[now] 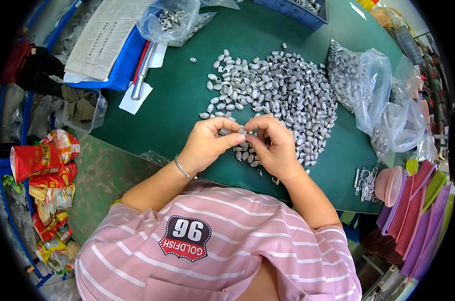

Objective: The person sits at a green workbench and repeatedly picks up small silver metal components from a large pile. They insert a small ring into each component by hand, then place the assembled piece back onto the table. The process is continuous and repetitive throughout the clip.

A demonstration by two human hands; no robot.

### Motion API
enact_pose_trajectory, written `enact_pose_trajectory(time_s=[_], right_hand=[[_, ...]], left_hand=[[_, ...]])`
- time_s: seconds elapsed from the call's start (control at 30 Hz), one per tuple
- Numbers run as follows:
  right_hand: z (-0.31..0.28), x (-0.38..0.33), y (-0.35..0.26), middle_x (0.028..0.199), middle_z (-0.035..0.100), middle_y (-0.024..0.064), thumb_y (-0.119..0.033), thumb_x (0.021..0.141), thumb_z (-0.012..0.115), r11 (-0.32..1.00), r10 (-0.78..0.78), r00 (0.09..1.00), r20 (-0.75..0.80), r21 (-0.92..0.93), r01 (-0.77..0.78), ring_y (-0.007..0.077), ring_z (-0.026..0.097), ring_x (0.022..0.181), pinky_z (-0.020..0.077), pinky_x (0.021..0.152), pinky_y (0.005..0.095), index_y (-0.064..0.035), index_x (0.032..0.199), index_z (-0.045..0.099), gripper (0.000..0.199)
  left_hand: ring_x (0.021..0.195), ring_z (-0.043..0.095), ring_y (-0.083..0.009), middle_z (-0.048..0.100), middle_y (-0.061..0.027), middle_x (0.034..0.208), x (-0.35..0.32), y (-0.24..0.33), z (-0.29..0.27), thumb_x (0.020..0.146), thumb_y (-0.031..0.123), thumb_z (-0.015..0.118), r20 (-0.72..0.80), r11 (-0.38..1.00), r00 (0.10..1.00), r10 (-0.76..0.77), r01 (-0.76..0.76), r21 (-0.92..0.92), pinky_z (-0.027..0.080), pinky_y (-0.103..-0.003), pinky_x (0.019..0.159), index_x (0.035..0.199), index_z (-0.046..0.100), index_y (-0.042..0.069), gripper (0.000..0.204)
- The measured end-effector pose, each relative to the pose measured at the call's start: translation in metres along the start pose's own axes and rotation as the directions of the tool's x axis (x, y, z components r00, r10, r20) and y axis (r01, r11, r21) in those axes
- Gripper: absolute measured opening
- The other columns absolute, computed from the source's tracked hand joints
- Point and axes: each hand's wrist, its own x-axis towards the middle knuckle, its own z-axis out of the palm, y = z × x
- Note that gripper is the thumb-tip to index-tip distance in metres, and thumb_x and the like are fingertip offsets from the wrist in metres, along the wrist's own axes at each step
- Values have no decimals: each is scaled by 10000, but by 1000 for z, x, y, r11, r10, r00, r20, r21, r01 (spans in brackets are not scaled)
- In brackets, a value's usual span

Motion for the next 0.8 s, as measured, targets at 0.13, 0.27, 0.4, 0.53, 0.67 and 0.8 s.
enact_pose_trajectory(time_s=[0.13,0.27,0.4,0.53,0.67,0.8], right_hand=[[0,-8,-2,849,584,52,101,734,597,999,52,992,-115,-4,-53,112,475,546,389,477,226,-49,897,578,223],[3,-11,9,845,585,71,24,747,617,988,-60,998,4,-141,60,206,541,601,441,513,291,-48,867,600,141],[8,-17,1,758,548,83,-75,736,647,922,65,988,137,-387,-7,268,575,700,475,588,364,-54,832,632,100],[10,-16,-1,737,515,91,-86,698,665,875,50,988,143,-484,26,276,556,694,465,600,376,-38,799,626,119],[19,-14,-2,743,488,98,-84,667,662,842,-14,988,157,-530,96,275,536,690,447,586,377,-31,738,573,126],[29,-16,8,752,485,91,-75,637,651,808,-75,984,163,-568,156,265,525,698,434,581,373,-43,710,543,134]], left_hand=[[742,537,-97,587,-59,846,5,-13,-4,744,-33,679,66,837,886,458,-455,303,434,-211,625,872,607,0,151],[786,545,-125,586,-81,878,1,-7,-7,708,-75,687,61,729,809,584,-557,398,444,-233,680,861,603,7,193],[777,538,-118,579,-86,905,4,-5,-13,719,-81,674,-39,831,840,541,-526,181,436,-214,643,876,591,11,200],[708,506,-87,584,-86,893,-3,1,-24,793,-32,597,-7,901,981,193,-180,-395,406,-185,529,942,560,19,162],[646,445,-77,532,-88,859,-3,8,-21,828,47,522,77,767,989,122,-45,-640,337,-170,447,945,535,34,118],[621,429,-62,511,-67,829,-1,0,-23,829,47,530,61,835,994,93,-44,-549,305,-166,420,916,530,33,89]])
